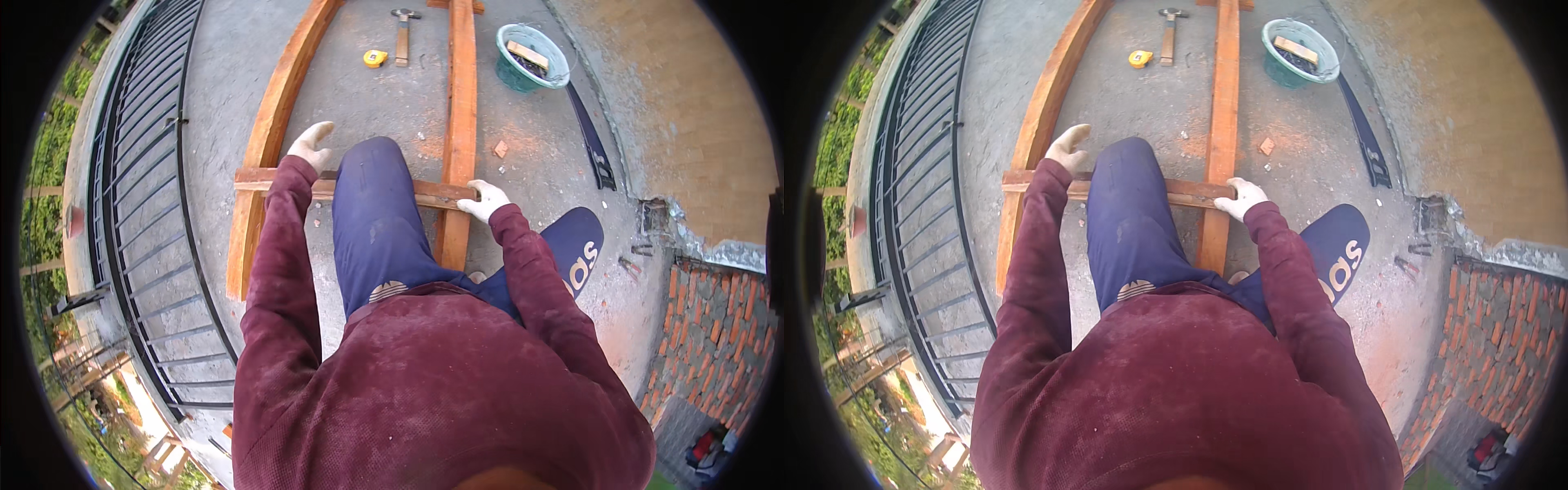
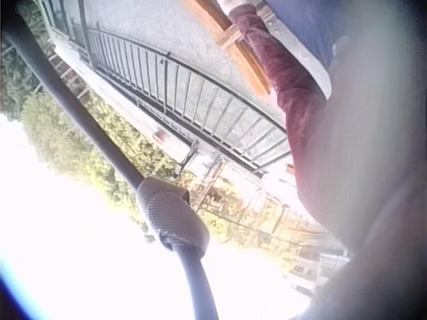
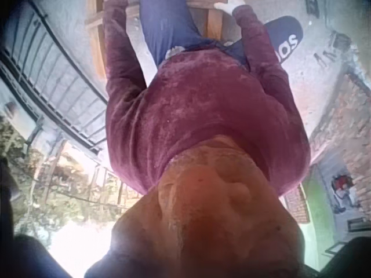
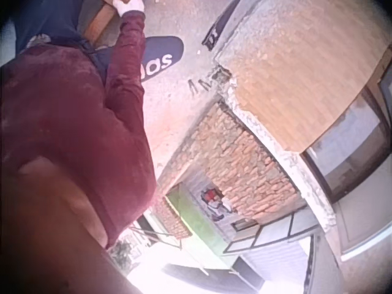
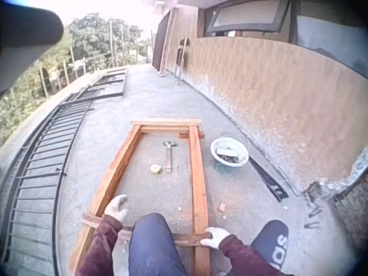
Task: The person assembles a wooden frame on a rooftop by positioning planks and securing them with nails. They use a hammer to drive nails into the joints, repeatedly adjusting the frame and hammering at different points.
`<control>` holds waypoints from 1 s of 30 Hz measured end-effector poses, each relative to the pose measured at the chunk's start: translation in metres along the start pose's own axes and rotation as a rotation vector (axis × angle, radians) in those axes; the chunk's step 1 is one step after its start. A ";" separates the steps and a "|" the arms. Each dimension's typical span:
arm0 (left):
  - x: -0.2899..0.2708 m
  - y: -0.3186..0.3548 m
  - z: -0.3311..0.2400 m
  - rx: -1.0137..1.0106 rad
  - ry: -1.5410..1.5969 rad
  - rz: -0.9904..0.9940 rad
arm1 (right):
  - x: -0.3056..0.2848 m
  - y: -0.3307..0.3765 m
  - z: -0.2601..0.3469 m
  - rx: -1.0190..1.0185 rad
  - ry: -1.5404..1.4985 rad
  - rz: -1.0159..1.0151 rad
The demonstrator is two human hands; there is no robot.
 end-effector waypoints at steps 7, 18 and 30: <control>0.151 0.002 -0.170 0.077 0.240 -0.048 | -0.059 -0.043 -0.025 0.254 -0.689 -0.126; 0.251 0.008 -0.118 -0.262 -0.632 0.152 | -0.159 -0.179 -0.128 0.229 -2.036 -0.636; 0.264 -0.001 -0.109 -0.035 -0.530 0.013 | -0.214 -0.272 -0.203 -0.316 -2.239 -0.737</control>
Point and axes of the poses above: each hand's wrist, its own y-axis away from the middle knuckle, its own x-axis out of the palm, z = x × y, the point moved 8 cm from there along -y, towards the middle knuckle, and after that the axes turned 5 degrees about -x, right-handed, at the moved point
